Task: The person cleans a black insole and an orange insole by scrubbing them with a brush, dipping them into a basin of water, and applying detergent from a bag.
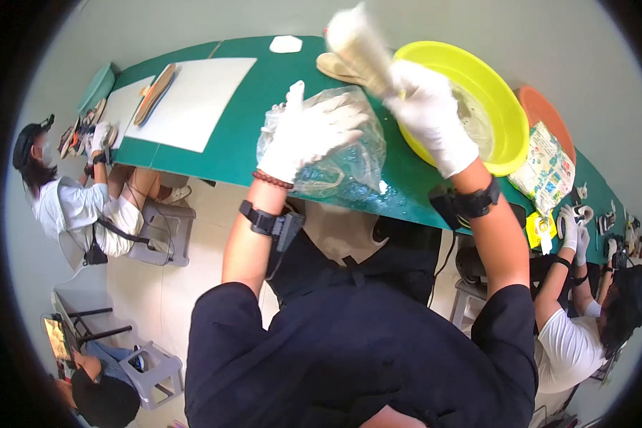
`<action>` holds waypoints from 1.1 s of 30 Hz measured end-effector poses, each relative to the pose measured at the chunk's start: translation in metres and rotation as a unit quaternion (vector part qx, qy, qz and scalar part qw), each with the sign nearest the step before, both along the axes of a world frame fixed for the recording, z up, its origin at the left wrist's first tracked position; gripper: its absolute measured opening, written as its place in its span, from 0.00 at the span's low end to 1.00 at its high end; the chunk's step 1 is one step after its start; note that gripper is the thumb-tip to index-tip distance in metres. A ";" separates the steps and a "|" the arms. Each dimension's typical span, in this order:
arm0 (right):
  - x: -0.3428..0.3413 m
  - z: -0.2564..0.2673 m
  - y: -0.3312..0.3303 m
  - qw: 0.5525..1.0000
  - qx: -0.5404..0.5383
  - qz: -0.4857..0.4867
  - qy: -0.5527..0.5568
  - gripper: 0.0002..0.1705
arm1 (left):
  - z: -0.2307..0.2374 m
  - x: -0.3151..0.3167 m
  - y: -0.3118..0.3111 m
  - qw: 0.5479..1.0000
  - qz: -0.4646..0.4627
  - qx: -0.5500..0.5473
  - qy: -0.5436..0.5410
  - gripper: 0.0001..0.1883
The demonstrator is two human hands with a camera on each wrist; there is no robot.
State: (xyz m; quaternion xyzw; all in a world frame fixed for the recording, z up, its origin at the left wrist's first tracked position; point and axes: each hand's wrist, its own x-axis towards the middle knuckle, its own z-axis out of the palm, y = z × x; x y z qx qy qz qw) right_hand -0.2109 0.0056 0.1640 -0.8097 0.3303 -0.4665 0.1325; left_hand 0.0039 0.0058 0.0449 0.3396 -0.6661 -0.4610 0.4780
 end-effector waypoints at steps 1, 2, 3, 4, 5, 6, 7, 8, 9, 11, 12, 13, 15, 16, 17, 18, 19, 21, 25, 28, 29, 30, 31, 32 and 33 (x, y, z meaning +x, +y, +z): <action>0.010 -0.022 0.001 0.994 -0.064 -0.025 0.082 0.10 | -0.007 0.002 0.008 0.997 0.066 -0.013 -0.039 0.34; 0.025 -0.047 0.006 0.996 -0.073 0.025 0.038 0.10 | -0.012 0.003 0.016 0.988 0.131 -0.025 -0.077 0.33; 0.032 -0.062 0.019 0.991 -0.066 0.011 0.114 0.10 | -0.017 0.003 0.023 0.973 0.195 -0.036 -0.116 0.33; 0.039 -0.073 0.032 0.983 -0.006 -0.003 0.185 0.13 | -0.014 -0.003 0.024 0.988 0.135 0.062 0.050 0.33; 0.043 -0.095 0.037 0.992 -0.012 0.017 0.122 0.15 | -0.011 -0.010 0.026 0.958 0.095 0.156 0.222 0.34; 0.046 -0.114 0.040 0.998 -0.019 0.036 0.057 0.17 | -0.002 -0.015 0.025 0.763 -0.088 0.322 0.553 0.34; 0.047 -0.118 0.046 0.998 0.047 0.031 0.034 0.18 | -0.008 -0.012 0.024 0.764 -0.082 0.322 0.553 0.33; 0.044 -0.122 0.051 0.993 0.112 0.024 0.011 0.19 | -0.019 -0.009 0.023 0.766 -0.078 0.322 0.552 0.31; 0.039 -0.124 0.057 0.984 0.177 0.017 -0.013 0.19 | -0.027 -0.006 0.022 0.767 -0.074 0.323 0.550 0.30; 0.024 -0.126 0.070 0.956 0.286 -0.027 -0.054 0.18 | -0.035 0.003 0.028 0.773 -0.024 0.344 0.533 0.30; 0.016 -0.127 0.074 0.937 0.338 -0.048 -0.074 0.18 | -0.034 0.009 0.032 0.775 0.002 0.354 0.523 0.30; 0.010 -0.133 0.077 0.918 0.373 -0.048 -0.130 0.16 | -0.028 0.013 0.041 0.757 -0.050 0.376 0.532 0.33; 0.002 -0.131 0.078 0.885 0.439 -0.067 -0.138 0.15 | -0.032 0.024 0.049 0.756 -0.112 0.390 0.514 0.35; 0.000 -0.130 0.078 0.867 0.471 -0.078 -0.142 0.14 | -0.033 0.027 0.053 0.754 -0.143 0.397 0.504 0.36; 0.000 -0.133 0.076 0.861 0.468 -0.073 -0.184 0.11 | -0.032 0.027 0.057 0.774 -0.150 0.389 0.476 0.42; -0.001 -0.132 0.072 0.850 0.482 -0.069 -0.201 0.11 | -0.035 0.029 0.059 0.774 -0.178 0.395 0.462 0.42; -0.003 -0.128 0.068 0.838 0.496 -0.064 -0.217 0.11 | -0.039 0.033 0.061 0.773 -0.204 0.399 0.448 0.43; 0.003 -0.121 0.061 0.828 0.488 -0.065 -0.269 0.13 | -0.035 0.041 0.069 0.784 -0.231 0.406 0.408 0.44; 0.000 -0.125 0.053 0.799 0.498 -0.048 -0.334 0.14 | -0.021 0.058 0.089 0.691 -0.343 0.490 0.404 0.41; -0.003 -0.131 0.050 0.800 0.508 -0.032 -0.317 0.15 | -0.027 0.075 0.087 0.799 -0.289 0.439 0.292 0.45; -0.004 -0.132 0.052 0.793 0.508 -0.031 -0.336 0.15 | -0.030 0.081 0.084 0.799 -0.290 0.428 0.307 0.47; -0.006 -0.133 0.058 0.785 0.507 -0.032 -0.354 0.15 | -0.032 0.086 0.076 0.747 -0.317 0.424 0.401 0.49; -0.008 -0.134 0.063 0.777 0.505 -0.032 -0.374 0.15 | -0.033 0.090 0.070 0.687 -0.341 0.416 0.489 0.51; -0.009 -0.134 0.069 0.774 0.503 -0.037 -0.383 0.15 | -0.036 0.091 0.069 0.683 -0.307 0.389 0.537 0.52; -0.010 -0.133 0.076 0.770 0.501 -0.042 -0.393 0.16 | -0.034 0.091 0.068 0.677 -0.273 0.358 0.582 0.52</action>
